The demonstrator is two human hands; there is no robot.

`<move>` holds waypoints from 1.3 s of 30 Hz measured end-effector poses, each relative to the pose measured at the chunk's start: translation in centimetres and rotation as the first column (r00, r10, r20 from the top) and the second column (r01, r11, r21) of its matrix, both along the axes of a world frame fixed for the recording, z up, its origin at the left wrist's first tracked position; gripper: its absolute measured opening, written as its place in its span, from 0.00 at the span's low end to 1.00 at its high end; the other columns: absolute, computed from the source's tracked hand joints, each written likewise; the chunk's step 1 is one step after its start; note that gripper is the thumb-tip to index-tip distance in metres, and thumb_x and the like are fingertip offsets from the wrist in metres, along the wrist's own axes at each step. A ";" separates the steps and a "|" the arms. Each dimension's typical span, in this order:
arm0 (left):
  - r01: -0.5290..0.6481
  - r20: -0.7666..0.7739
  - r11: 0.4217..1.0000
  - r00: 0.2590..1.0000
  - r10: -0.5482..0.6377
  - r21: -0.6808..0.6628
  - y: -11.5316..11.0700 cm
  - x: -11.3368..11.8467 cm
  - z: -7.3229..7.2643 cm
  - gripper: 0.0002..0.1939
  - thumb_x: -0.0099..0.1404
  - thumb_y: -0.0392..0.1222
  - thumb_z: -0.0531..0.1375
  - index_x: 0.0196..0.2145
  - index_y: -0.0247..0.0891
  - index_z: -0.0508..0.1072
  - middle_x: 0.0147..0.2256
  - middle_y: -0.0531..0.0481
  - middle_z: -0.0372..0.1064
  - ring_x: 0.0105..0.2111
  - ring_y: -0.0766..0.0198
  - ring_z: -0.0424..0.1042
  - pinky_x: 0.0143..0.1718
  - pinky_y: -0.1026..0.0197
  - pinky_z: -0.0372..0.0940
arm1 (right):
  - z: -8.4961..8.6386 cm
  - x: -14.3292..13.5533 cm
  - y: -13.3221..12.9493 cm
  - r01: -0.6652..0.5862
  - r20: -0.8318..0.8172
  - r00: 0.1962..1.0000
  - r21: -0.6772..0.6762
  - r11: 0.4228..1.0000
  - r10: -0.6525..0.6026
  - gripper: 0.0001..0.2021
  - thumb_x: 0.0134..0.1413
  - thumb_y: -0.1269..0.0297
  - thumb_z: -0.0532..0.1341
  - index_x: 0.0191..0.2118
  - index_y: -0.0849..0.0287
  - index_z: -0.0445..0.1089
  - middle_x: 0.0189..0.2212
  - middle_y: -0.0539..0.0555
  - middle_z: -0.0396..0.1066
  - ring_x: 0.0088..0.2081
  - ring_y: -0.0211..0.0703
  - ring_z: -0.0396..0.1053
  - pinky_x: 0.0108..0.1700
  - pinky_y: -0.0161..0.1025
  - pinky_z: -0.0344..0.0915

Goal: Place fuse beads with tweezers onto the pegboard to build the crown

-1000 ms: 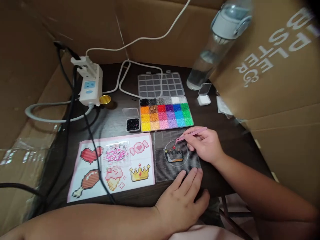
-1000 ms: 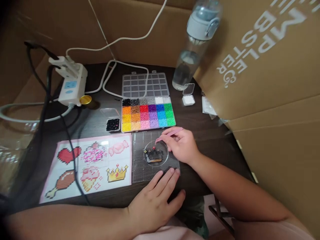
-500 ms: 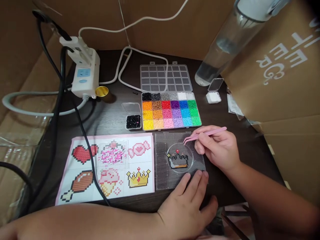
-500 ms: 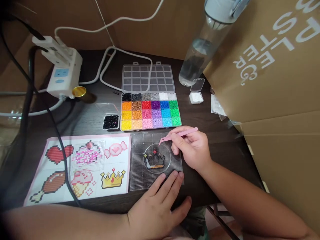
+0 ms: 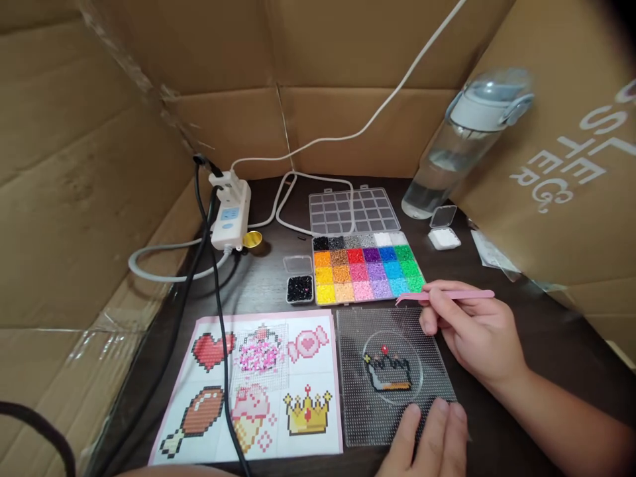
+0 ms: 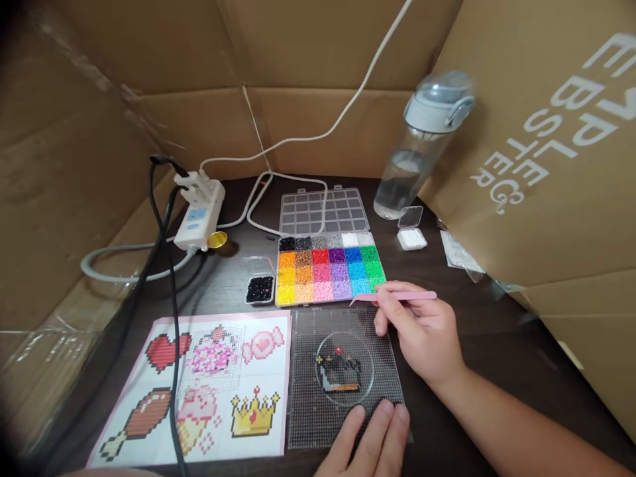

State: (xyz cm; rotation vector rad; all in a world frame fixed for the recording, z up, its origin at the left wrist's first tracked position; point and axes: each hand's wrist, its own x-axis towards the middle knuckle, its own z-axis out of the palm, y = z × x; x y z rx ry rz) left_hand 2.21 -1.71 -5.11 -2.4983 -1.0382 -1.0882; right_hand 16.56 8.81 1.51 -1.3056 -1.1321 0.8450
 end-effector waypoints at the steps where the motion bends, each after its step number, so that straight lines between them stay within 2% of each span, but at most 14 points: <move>1: -0.018 -0.003 1.000 1.000 0.018 -0.009 0.0 0.1 -0.2 0.23 0.64 0.55 0.54 0.45 0.35 0.76 0.60 0.49 0.59 0.62 0.59 0.56 0.59 0.58 0.55 | 0.1 -0.2 0.0 -0.006 0.012 1.000 0.011 1.000 0.005 0.09 0.57 0.60 0.62 0.39 0.60 0.73 0.17 0.49 0.68 0.20 0.40 0.68 0.25 0.39 0.68; 3: -0.004 -0.040 1.000 0.999 0.004 -0.002 0.2 0.1 0.0 0.22 0.64 0.54 0.54 0.47 0.37 0.75 0.59 0.49 0.62 0.61 0.58 0.57 0.59 0.56 0.54 | 0.4 -0.6 0.0 -0.024 0.036 0.999 0.043 0.999 0.022 0.08 0.58 0.61 0.62 0.38 0.60 0.73 0.18 0.49 0.69 0.20 0.39 0.69 0.27 0.39 0.69; 7: 0.176 -0.177 0.983 0.970 -0.165 0.049 1.2 -0.9 2.0 0.23 0.65 0.53 0.54 0.58 0.54 0.64 0.49 0.47 0.72 0.53 0.55 0.68 0.58 0.47 0.52 | 0.9 -1.4 -0.5 -0.053 0.102 0.994 0.103 0.993 0.042 0.05 0.59 0.65 0.61 0.38 0.59 0.73 0.19 0.48 0.71 0.22 0.37 0.70 0.33 0.39 0.70; 10: 0.218 -0.266 0.976 0.939 -0.218 -0.028 1.4 -1.7 3.4 0.22 0.66 0.53 0.52 0.57 0.55 0.64 0.51 0.43 0.71 0.53 0.52 0.68 0.57 0.44 0.50 | 0.8 -1.6 -0.9 -0.069 0.112 0.992 0.116 0.991 0.056 0.05 0.59 0.66 0.61 0.37 0.59 0.74 0.19 0.48 0.71 0.23 0.37 0.71 0.37 0.40 0.71; 14: 0.238 -0.342 0.956 0.896 -0.284 -0.171 0.9 -2.2 4.5 0.21 0.67 0.53 0.51 0.56 0.53 0.65 0.56 0.39 0.65 0.57 0.46 0.63 0.57 0.42 0.47 | 0.6 -1.7 -1.2 -0.075 0.066 0.996 0.140 0.987 0.066 0.05 0.57 0.67 0.62 0.38 0.59 0.74 0.20 0.49 0.71 0.23 0.39 0.70 0.31 0.40 0.70; 18: 0.249 -0.349 0.944 0.883 -0.314 -0.219 0.5 -2.2 4.9 0.20 0.68 0.52 0.50 0.56 0.53 0.64 0.57 0.37 0.63 0.58 0.44 0.61 0.57 0.41 0.45 | 0.5 -1.6 -1.4 -0.067 0.110 0.993 0.160 0.985 0.050 0.05 0.56 0.67 0.63 0.38 0.59 0.74 0.20 0.49 0.71 0.23 0.39 0.70 0.31 0.40 0.70; 22: 0.244 -0.356 0.944 0.881 -0.311 -0.221 0.4 -2.0 4.7 0.20 0.66 0.50 0.53 0.55 0.52 0.65 0.57 0.35 0.62 0.58 0.43 0.61 0.57 0.39 0.45 | 0.3 -1.6 -1.5 -0.044 0.087 0.996 0.120 0.992 0.033 0.08 0.56 0.65 0.63 0.41 0.60 0.74 0.20 0.49 0.72 0.22 0.39 0.70 0.30 0.40 0.71; 29: 0.236 -0.358 0.945 0.882 -0.306 -0.225 0.2 -2.0 4.7 0.21 0.64 0.51 0.56 0.55 0.55 0.67 0.56 0.38 0.65 0.58 0.44 0.62 0.57 0.39 0.44 | 0.0 -1.5 -1.2 -0.022 0.159 0.987 0.068 0.997 0.011 0.09 0.57 0.59 0.63 0.38 0.59 0.75 0.20 0.52 0.73 0.27 0.43 0.75 0.36 0.43 0.73; 33: 0.240 -0.372 0.931 0.866 -0.334 -0.276 0.2 -2.1 5.1 0.21 0.64 0.52 0.57 0.55 0.56 0.67 0.57 0.38 0.63 0.59 0.44 0.59 0.58 0.39 0.43 | 0.2 -1.4 -1.0 -0.013 0.137 0.991 0.058 0.998 0.005 0.09 0.57 0.59 0.63 0.37 0.59 0.75 0.21 0.52 0.73 0.28 0.44 0.75 0.38 0.44 0.73; 39: 0.230 -0.420 0.901 0.824 -0.381 -0.367 0.4 -2.2 6.1 0.22 0.63 0.53 0.58 0.55 0.59 0.67 0.60 0.41 0.60 0.62 0.45 0.56 0.59 0.41 0.41 | 0.4 -1.4 -0.9 -0.021 0.095 0.995 0.043 0.999 0.017 0.10 0.57 0.57 0.62 0.37 0.59 0.74 0.22 0.52 0.74 0.23 0.41 0.73 0.34 0.43 0.72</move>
